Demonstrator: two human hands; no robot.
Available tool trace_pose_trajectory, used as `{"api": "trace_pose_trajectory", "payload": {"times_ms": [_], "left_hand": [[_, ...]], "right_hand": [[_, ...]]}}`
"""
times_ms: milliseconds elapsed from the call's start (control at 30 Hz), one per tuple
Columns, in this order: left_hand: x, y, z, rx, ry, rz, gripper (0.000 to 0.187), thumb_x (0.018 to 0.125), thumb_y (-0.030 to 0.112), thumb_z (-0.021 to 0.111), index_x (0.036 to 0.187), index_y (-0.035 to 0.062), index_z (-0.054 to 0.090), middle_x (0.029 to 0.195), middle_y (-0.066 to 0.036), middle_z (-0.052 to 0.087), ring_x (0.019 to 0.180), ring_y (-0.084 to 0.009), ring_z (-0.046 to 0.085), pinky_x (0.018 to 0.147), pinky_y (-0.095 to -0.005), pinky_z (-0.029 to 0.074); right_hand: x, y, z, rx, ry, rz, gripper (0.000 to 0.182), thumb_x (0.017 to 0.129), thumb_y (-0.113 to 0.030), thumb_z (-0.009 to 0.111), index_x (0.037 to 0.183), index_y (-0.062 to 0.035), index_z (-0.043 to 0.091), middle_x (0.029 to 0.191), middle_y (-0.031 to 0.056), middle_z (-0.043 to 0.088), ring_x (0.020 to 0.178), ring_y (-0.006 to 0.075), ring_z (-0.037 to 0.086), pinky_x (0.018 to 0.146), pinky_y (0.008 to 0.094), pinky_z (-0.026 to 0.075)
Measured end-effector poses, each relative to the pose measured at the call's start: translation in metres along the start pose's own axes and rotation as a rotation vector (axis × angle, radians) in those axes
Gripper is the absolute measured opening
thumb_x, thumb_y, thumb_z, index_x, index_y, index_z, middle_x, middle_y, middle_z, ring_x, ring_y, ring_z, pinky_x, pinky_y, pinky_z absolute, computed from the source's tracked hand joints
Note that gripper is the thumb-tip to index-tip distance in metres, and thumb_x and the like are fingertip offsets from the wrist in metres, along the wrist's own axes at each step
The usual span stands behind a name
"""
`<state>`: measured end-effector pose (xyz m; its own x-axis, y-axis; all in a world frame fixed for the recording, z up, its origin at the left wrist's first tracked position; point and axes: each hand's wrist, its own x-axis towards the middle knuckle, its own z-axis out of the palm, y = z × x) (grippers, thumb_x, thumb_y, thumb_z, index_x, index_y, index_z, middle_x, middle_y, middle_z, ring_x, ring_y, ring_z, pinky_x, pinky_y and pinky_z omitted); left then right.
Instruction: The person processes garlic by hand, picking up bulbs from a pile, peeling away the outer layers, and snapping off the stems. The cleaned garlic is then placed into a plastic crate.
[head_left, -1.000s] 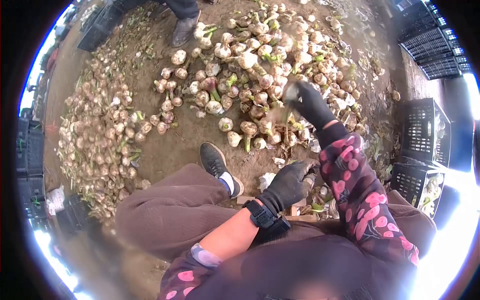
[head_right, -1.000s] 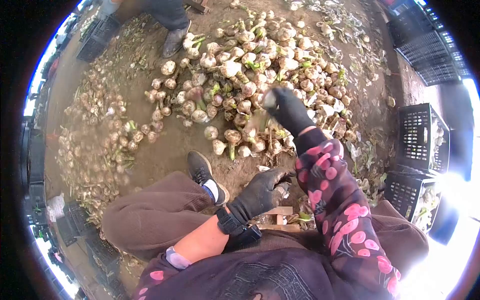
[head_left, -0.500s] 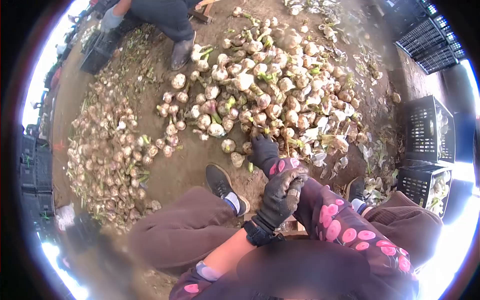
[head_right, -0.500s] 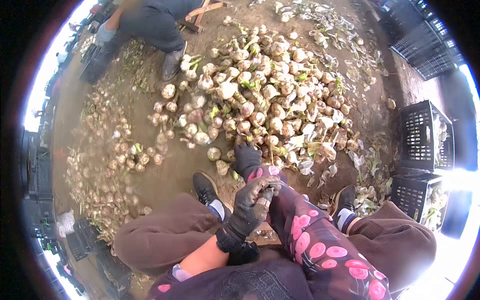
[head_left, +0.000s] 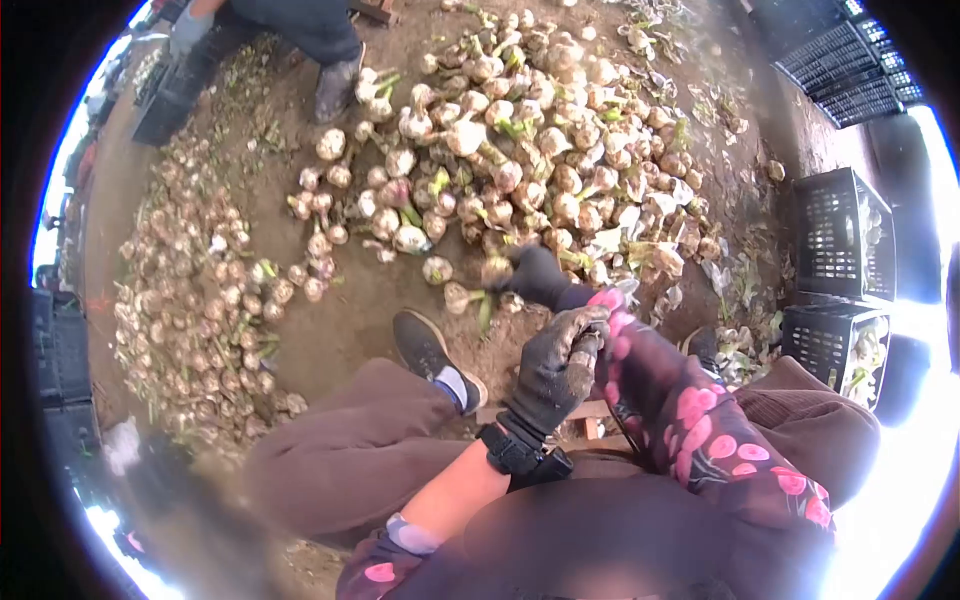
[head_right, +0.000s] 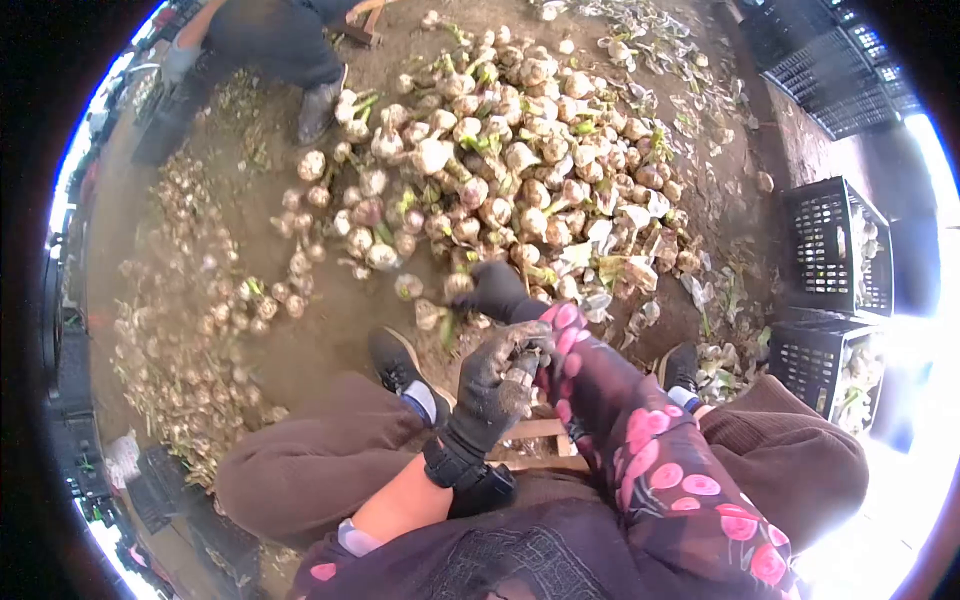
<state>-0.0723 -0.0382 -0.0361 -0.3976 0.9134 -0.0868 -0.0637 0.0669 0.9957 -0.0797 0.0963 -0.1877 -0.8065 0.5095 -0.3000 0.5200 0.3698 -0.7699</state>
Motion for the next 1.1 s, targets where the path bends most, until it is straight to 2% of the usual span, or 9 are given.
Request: {"api": "trace_pose_trajectory", "payload": {"times_ms": [133,267,400,600,667,867,933,1033,1100], "left_hand": [[0.001,0.005,0.004,-0.115,-0.083,-0.065,0.032,0.085,-0.003,0.046,0.115,0.0009,0.056,0.096,-0.007,0.061,0.090,-0.0094,0.057,0.072,-0.0238,0.050],[0.001,0.010,0.005,-0.058,-0.178,0.006,0.034,0.083,-0.004,0.051,0.116,0.0001,0.056,0.105,-0.011,0.063,0.095,-0.0157,0.059,0.085,-0.0298,0.048],[-0.002,0.005,0.013,0.025,-0.163,0.243,0.030,0.084,0.001,0.056,0.113,-0.0005,0.058,0.101,-0.013,0.063,0.091,-0.0171,0.061,0.082,-0.0284,0.049],[-0.002,0.002,0.009,-0.084,-0.260,-0.014,0.031,0.086,-0.003,0.051,0.117,-0.0015,0.055,0.093,-0.006,0.062,0.085,-0.0111,0.057,0.076,-0.0244,0.047],[-0.002,-0.006,0.012,-0.130,-0.253,-0.044,0.032,0.086,-0.004,0.050,0.118,-0.0013,0.054,0.093,-0.004,0.060,0.086,-0.0104,0.055,0.076,-0.0234,0.046],[0.000,-0.011,0.009,-0.015,-0.235,0.073,0.028,0.087,-0.003,0.051,0.115,-0.0007,0.054,0.094,-0.003,0.060,0.087,-0.0099,0.055,0.079,-0.0244,0.046],[-0.004,-0.016,0.010,-0.070,-0.242,-0.044,0.030,0.087,-0.003,0.051,0.117,-0.0002,0.053,0.096,-0.003,0.060,0.089,-0.0097,0.055,0.081,-0.0251,0.046],[-0.003,-0.007,0.010,-0.216,-0.335,-0.124,0.035,0.085,-0.003,0.052,0.120,0.0008,0.052,0.105,-0.005,0.059,0.096,-0.0096,0.054,0.086,-0.0270,0.045],[-0.002,-0.002,0.011,-0.159,-0.412,-0.115,0.037,0.085,-0.003,0.053,0.122,0.0005,0.051,0.107,-0.006,0.059,0.098,-0.0116,0.054,0.087,-0.0280,0.045]], "right_hand": [[0.000,-0.067,-0.100,0.674,0.199,0.057,0.051,0.076,-0.042,0.072,0.103,0.0003,0.063,0.087,0.0110,0.066,0.076,0.0193,0.060,0.070,0.0343,0.048],[0.019,-0.060,-0.115,-0.290,0.825,-0.299,0.062,0.073,-0.029,0.076,0.120,0.0016,0.050,0.100,0.0201,0.060,0.089,0.0337,0.060,0.079,0.0398,0.048],[-0.009,-0.021,-0.033,-0.234,-0.100,-0.062,0.070,0.067,-0.041,0.078,0.125,-0.0099,0.051,0.118,0.0211,0.054,0.108,0.0338,0.053,0.091,0.0412,0.045],[-0.074,-0.040,0.026,-0.615,0.012,0.169,0.071,0.070,-0.045,0.073,0.132,-0.0281,0.043,0.127,0.0129,0.045,0.114,0.0303,0.048,0.084,0.0447,0.048],[-0.069,-0.025,0.033,-0.521,0.009,-0.103,0.068,0.072,-0.039,0.071,0.133,-0.0267,0.042,0.123,0.0110,0.046,0.110,0.0308,0.050,0.080,0.0430,0.049],[-0.015,0.021,0.042,-0.428,-0.012,-0.204,0.015,0.078,-0.022,0.061,0.086,-0.0128,0.069,0.080,0.0125,0.061,0.073,0.0323,0.060,0.068,0.0403,0.052],[-0.017,-0.016,-0.015,-0.362,-0.220,-0.037,0.020,0.084,-0.025,0.056,0.093,-0.0110,0.067,0.087,0.0127,0.064,0.075,0.0299,0.061,0.067,0.0383,0.052],[0.012,0.032,-0.051,0.758,0.138,-0.006,0.047,0.074,-0.015,0.071,0.118,-0.0027,0.056,0.103,0.0143,0.063,0.084,0.0198,0.063,0.069,0.0320,0.051],[0.000,-0.016,-0.108,0.481,0.518,-0.101,0.067,0.075,-0.020,0.073,0.132,-0.0017,0.042,0.112,0.0196,0.057,0.090,0.0218,0.061,0.070,0.0319,0.051]]}}
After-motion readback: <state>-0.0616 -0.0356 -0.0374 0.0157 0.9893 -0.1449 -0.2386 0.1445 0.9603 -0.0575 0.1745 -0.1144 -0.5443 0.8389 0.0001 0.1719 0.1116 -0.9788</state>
